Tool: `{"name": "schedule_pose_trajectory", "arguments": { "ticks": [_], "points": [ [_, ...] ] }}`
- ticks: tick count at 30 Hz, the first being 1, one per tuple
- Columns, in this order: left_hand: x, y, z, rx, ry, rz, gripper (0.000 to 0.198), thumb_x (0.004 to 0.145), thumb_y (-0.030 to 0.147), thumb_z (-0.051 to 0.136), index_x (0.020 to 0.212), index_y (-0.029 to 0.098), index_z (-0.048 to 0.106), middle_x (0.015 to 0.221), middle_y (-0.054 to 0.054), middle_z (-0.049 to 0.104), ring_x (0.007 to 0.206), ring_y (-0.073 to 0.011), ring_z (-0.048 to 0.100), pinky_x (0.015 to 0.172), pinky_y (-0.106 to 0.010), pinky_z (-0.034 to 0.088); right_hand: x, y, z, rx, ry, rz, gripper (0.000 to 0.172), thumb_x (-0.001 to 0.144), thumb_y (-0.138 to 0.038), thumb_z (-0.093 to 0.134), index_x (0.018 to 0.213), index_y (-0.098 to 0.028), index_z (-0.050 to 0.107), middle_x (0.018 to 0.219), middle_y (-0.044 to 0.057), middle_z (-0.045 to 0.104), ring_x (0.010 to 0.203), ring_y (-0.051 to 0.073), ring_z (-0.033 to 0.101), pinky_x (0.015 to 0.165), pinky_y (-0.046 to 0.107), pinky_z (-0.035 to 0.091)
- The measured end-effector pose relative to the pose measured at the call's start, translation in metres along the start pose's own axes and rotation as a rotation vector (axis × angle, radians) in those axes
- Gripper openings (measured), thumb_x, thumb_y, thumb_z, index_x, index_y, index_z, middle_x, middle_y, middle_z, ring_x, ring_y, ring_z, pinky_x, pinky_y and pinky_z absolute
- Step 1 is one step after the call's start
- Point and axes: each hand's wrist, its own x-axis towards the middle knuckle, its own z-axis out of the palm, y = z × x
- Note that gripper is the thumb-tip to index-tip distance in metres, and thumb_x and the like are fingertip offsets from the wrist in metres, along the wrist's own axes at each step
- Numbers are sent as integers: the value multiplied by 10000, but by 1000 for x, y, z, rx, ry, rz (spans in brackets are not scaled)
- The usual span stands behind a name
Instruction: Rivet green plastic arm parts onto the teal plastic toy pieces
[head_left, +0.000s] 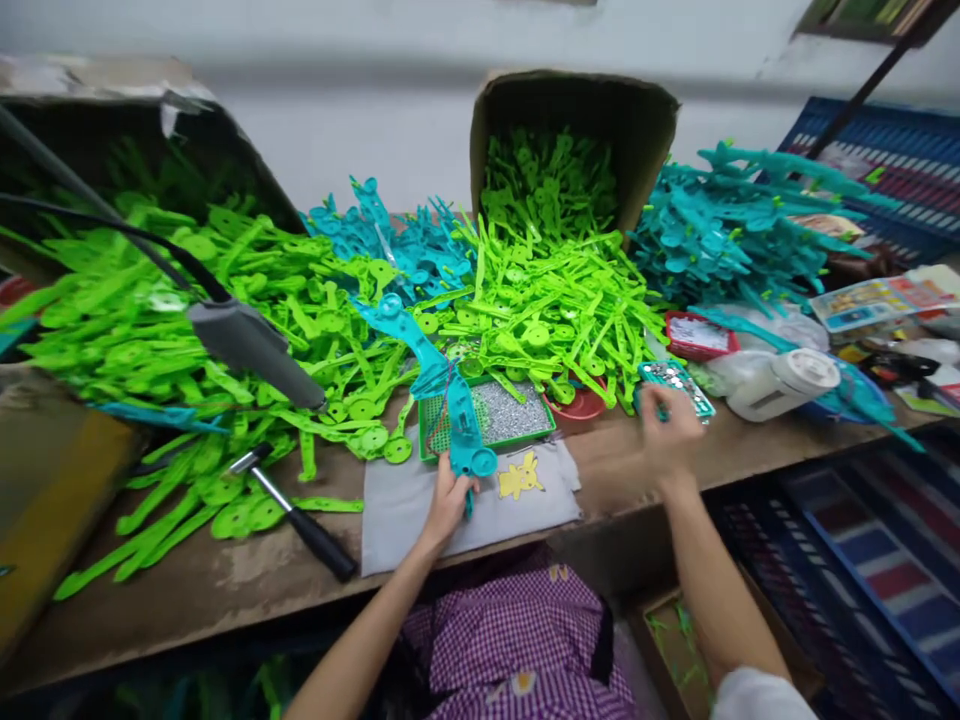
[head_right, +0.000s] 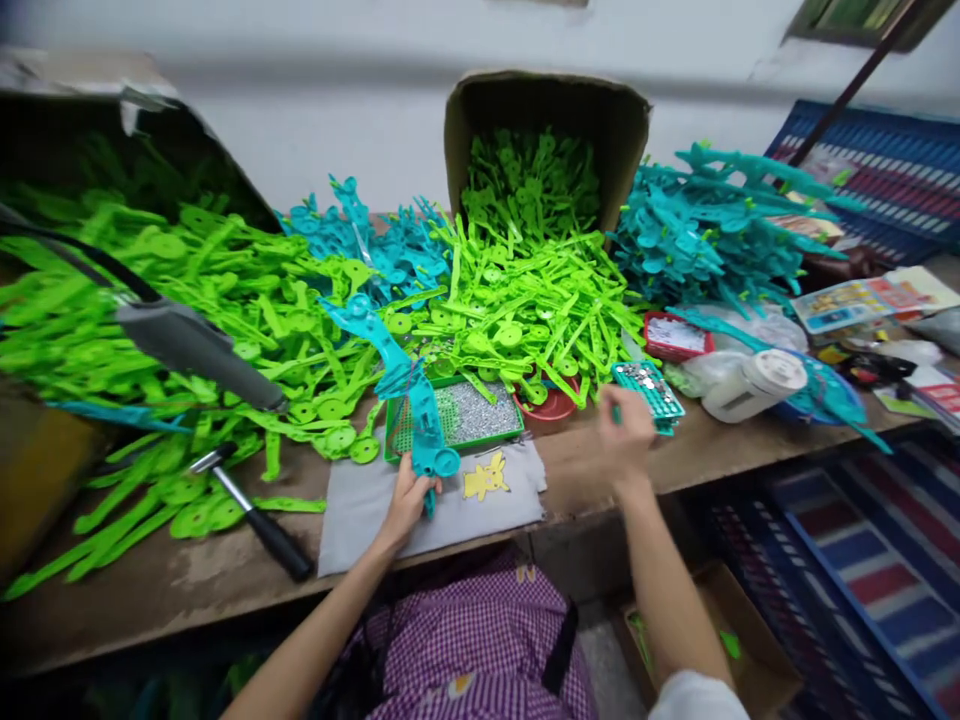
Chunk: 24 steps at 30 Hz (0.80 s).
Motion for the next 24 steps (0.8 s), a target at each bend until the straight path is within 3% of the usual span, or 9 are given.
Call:
{"name": "schedule_pose_trajectory", "arguments": {
  "ticks": [3,6,11,17,20,24],
  "points": [
    [0,1,1,7,-5,-2,238,710,210,489,937,201,414,629,75,538,586,-103,508,612,-215,403,18,85,-32,-210,2,286,446,911,-441,415,980,-98,691,897,163,679,808,258,595,763,381,433],
    [0,2,1,23,-10,-16,253,722,216,487,966,198,419,623,74,537,582,-106,504,601,-214,399,29,134,-39,-352,-144,329,450,879,-468,442,946,-122,723,866,146,675,757,253,578,716,370,417],
    [-1,3,1,44,-1,-5,238,744,222,481,970,201,409,626,73,537,581,-105,498,589,-212,398,24,139,-29,-404,-246,289,410,867,-457,460,945,-164,736,882,125,661,738,230,560,668,344,408],
    [-1,3,2,40,-3,-31,254,733,240,489,967,208,394,608,76,540,563,-112,496,569,-214,385,20,143,-26,-326,-315,215,360,861,-369,465,956,-136,722,949,149,664,890,261,583,773,366,435],
    [-1,1,2,41,-9,-36,262,735,243,489,979,206,401,613,74,543,566,-114,501,570,-216,380,27,151,-30,-304,-394,251,313,828,-312,493,962,-141,719,930,130,695,826,237,609,729,342,439],
    [-1,0,2,51,-4,-20,274,717,212,495,982,200,422,635,69,541,593,-115,509,612,-225,401,41,156,-35,-298,-494,271,242,766,-350,582,814,-151,711,739,92,701,674,214,601,611,309,407]
  ]
}}
